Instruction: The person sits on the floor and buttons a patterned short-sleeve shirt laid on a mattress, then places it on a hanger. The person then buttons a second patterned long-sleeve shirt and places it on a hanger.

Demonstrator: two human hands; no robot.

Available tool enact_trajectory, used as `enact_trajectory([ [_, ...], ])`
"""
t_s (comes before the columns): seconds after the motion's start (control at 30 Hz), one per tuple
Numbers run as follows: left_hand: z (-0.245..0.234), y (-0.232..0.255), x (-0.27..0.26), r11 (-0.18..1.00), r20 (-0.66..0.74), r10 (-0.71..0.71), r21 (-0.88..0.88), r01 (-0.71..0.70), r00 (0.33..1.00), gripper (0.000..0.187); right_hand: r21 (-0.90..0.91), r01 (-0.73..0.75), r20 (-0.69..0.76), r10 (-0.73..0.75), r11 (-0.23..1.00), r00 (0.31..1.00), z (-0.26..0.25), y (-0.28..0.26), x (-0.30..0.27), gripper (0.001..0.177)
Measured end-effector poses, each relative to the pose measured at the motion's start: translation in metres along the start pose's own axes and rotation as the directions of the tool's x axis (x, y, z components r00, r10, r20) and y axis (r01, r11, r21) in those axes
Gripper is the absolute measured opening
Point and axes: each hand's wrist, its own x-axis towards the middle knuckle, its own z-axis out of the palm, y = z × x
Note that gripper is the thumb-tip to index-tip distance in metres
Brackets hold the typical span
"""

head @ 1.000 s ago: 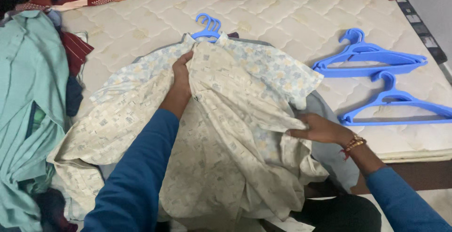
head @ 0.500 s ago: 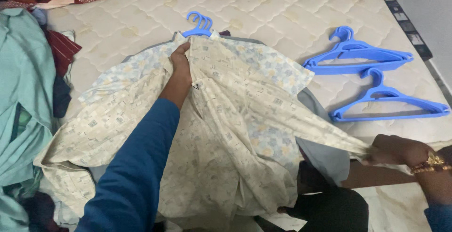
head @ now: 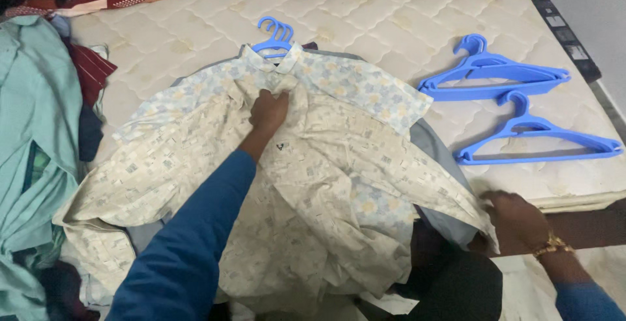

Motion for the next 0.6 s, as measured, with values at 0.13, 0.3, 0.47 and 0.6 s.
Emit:
enact_trajectory([
  [0.13,0.018,0.024,-0.082,0.843,-0.366,0.534,0.29,-0.452,0.762,0.082,0.286,0.161,-0.391,-0.038,0.945,0.92,-0.002,-0.042,0.034,0.035],
  [0.3,0.065,0.055,-0.177,0.367,0.443,0.795,0.192,-0.91,0.414,0.064,0.036,0.261,-0.321,-0.236,0.965,0.917,-0.008,-0.083,0.048,0.038],
  [0.47,0.126,0.031,-0.221,-0.074,0.529,0.846,0.237,-0.969,0.065,0.026,0.262,0.328,-0.234,-0.27,0.908,0.934,-0.024,-0.077,0.042,0.031],
  [0.6,0.15,0.021,-0.193,-0.003,0.365,0.928,0.226,-0.974,0.082,0.027,0.415,0.054,0.002,-0.06,0.908,0.998,-0.043,-0.065,0.019,0.051],
])
